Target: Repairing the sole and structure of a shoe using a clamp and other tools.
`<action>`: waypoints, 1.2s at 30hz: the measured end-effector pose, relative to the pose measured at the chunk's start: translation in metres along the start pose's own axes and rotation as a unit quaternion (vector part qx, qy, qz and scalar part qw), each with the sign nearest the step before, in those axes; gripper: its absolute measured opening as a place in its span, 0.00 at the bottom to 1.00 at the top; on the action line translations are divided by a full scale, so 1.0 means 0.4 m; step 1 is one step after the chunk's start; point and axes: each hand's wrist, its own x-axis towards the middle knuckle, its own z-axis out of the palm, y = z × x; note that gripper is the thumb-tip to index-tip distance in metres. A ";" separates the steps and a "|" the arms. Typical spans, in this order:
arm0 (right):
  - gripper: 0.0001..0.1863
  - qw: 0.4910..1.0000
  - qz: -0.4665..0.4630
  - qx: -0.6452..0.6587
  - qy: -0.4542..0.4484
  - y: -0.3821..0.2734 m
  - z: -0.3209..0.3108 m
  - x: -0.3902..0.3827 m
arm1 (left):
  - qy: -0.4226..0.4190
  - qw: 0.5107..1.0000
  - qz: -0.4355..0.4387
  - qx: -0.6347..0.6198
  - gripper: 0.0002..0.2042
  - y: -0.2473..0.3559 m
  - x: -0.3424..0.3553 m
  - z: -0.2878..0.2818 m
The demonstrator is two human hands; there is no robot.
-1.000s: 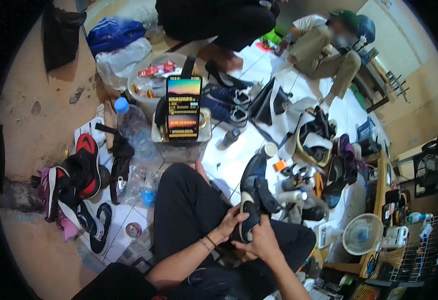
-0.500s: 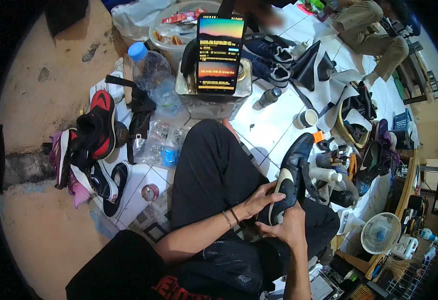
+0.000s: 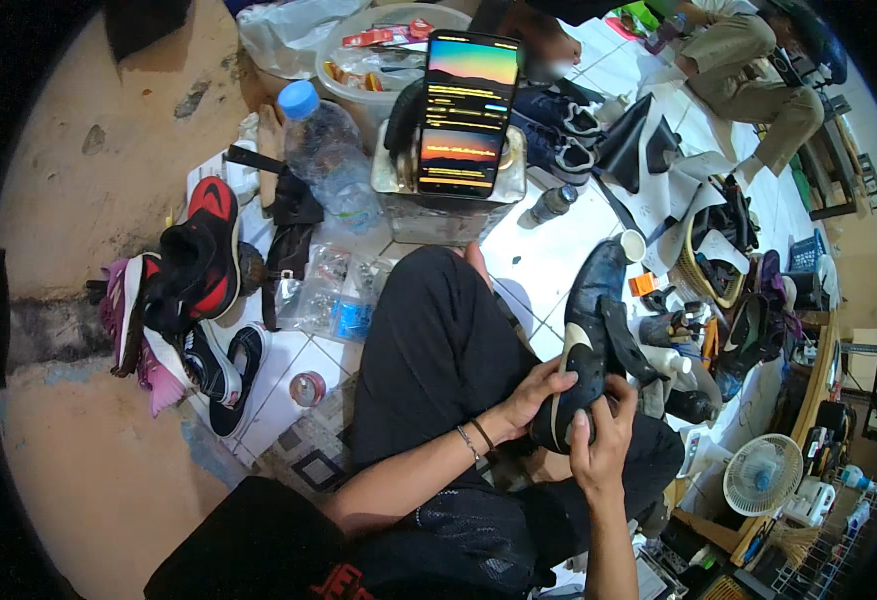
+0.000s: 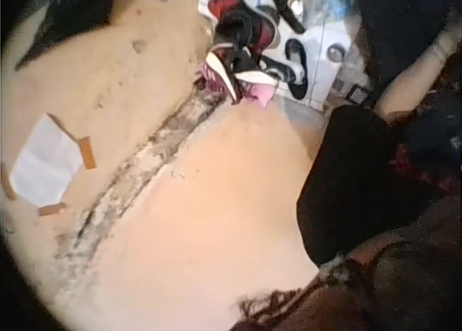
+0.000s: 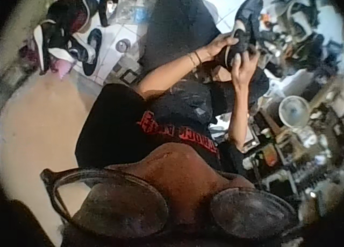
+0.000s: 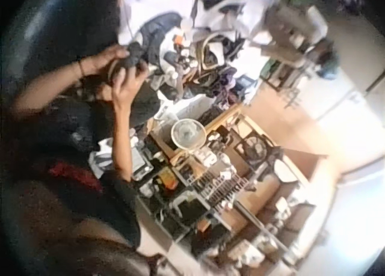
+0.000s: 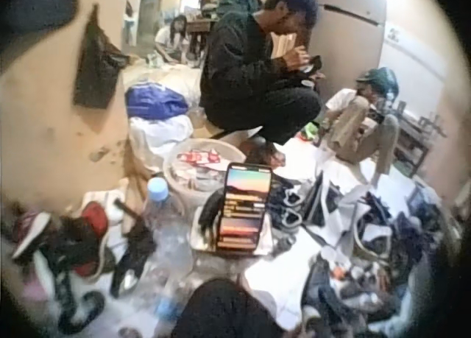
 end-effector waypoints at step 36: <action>0.51 0.988 -0.120 -0.046 -0.084 0.089 -0.009 0.035 | 0.098 0.992 -0.051 -0.067 0.27 -0.018 0.029 -0.008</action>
